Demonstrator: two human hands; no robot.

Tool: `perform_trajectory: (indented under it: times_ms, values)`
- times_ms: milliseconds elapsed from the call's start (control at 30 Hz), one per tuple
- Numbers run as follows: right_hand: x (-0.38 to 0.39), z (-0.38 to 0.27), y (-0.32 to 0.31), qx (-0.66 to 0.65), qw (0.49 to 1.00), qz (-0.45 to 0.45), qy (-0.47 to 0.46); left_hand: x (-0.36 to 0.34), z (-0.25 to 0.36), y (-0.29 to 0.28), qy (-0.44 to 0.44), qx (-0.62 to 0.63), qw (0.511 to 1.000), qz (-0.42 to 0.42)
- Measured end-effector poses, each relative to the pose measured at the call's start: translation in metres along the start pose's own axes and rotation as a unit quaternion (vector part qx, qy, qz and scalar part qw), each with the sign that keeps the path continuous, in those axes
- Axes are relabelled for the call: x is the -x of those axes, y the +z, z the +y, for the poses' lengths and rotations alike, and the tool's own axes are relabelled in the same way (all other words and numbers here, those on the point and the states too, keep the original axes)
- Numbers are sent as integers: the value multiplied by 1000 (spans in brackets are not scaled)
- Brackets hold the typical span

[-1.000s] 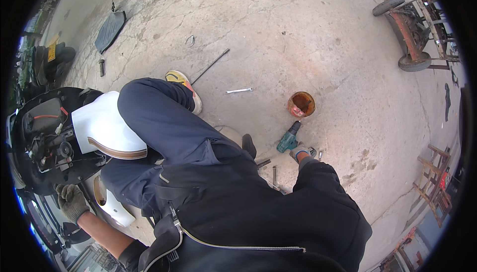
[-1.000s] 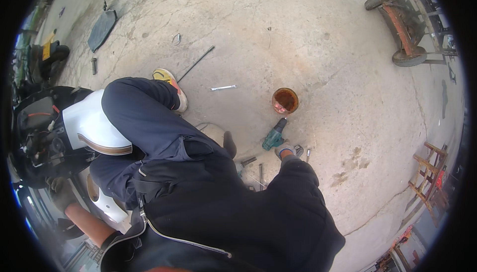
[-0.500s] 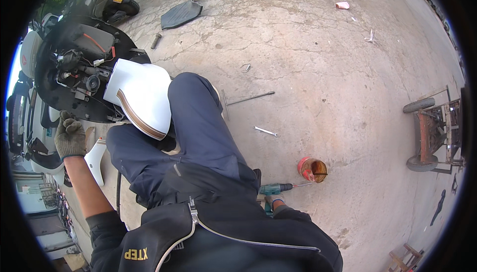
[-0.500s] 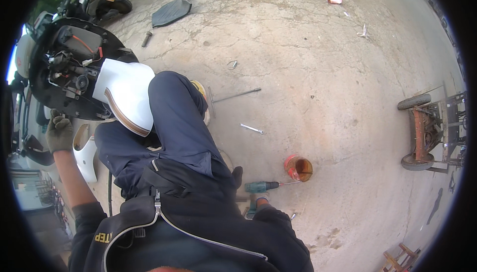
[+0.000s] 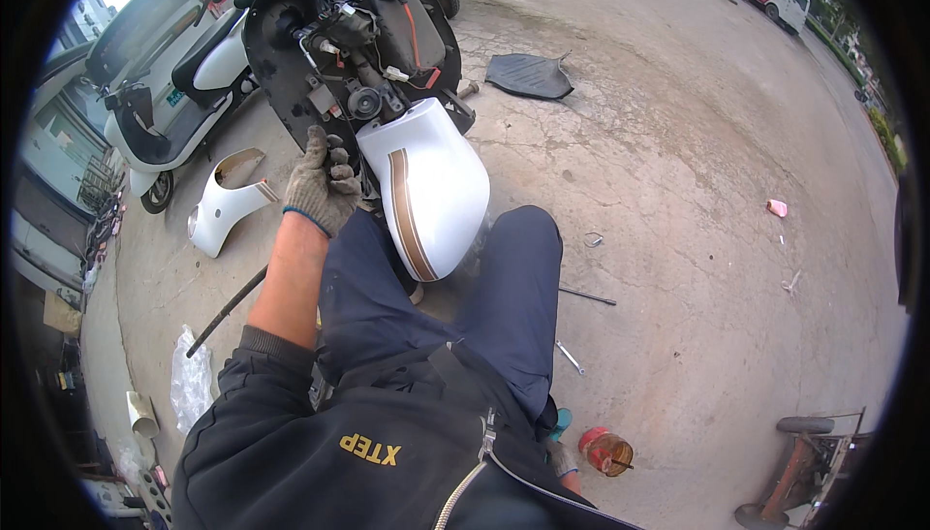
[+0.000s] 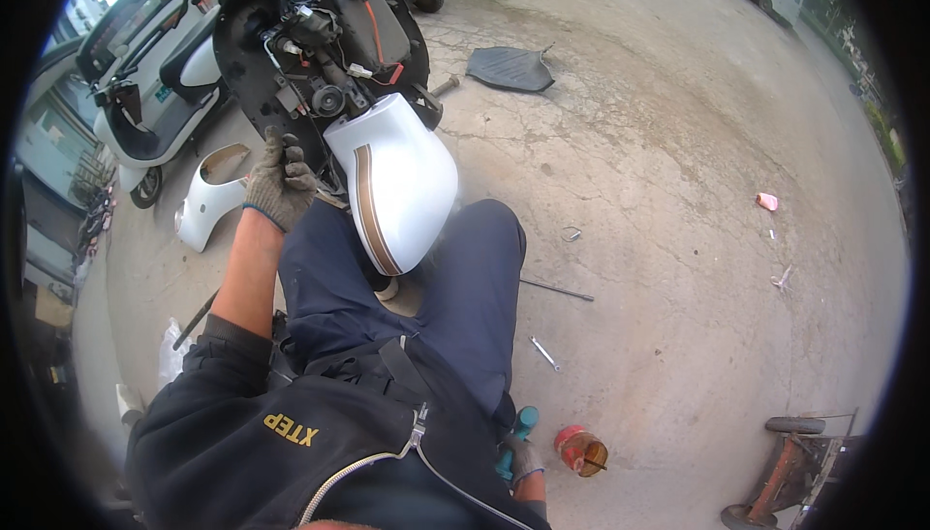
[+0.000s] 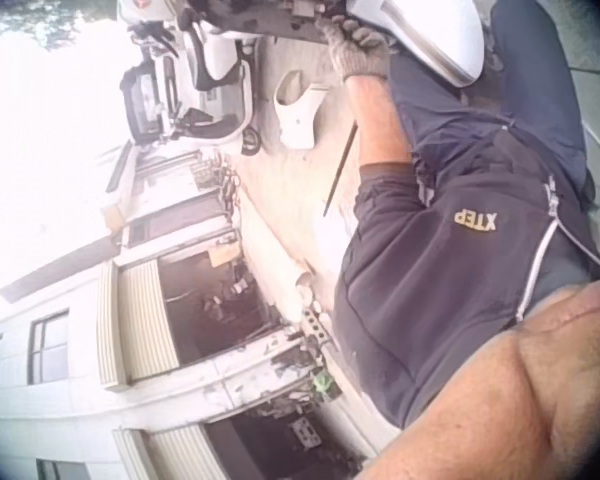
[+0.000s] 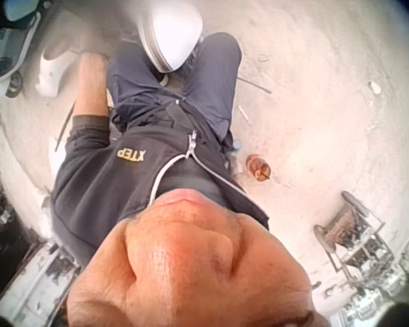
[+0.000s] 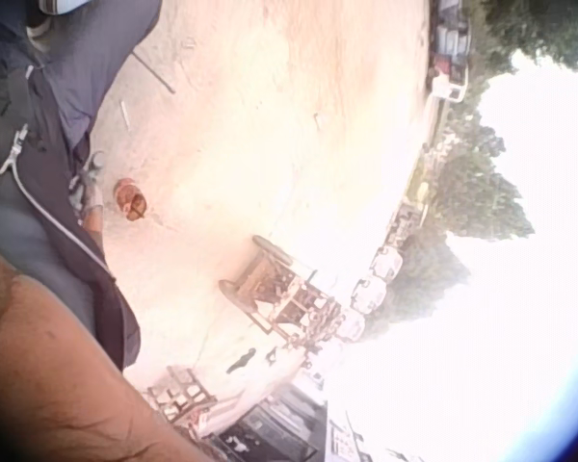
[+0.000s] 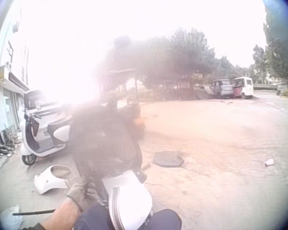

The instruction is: The person works on a white scooter, using a cordless drill to tighten screws on the front fairing and then adjusting components near the front wheel hub. They handle the fairing, drill, and wheel area while seated on the ground.

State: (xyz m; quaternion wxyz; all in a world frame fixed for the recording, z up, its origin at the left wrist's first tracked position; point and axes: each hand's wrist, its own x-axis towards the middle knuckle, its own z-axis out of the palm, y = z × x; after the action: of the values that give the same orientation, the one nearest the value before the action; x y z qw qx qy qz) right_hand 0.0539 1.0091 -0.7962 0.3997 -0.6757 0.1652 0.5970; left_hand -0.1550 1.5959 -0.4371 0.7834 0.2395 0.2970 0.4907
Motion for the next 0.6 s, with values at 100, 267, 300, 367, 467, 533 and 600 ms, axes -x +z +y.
perform_trajectory:
  times_ms: [100,267,300,367,467,533,600]
  values:
    - [64,-96,-4,-155,981,-104,-41,-11,-12,-2,-50,25,998,4]
    - [168,-256,41,-171,859,-197,-440,-32,-17,5,-29,2,999,-17]
    - [185,-284,55,-179,813,-238,-500,-37,-14,10,-48,58,997,-22]
    - [217,-336,82,-91,762,-279,-577,-44,-9,21,-58,103,991,-65]
    - [238,-385,139,-6,707,-177,-685,-49,1,39,-51,133,981,-133]
    - [245,-402,175,-6,710,-184,-680,-51,8,49,-39,146,976,-157]
    - [248,-410,206,-17,723,-239,-648,-55,16,58,-35,171,966,-191]
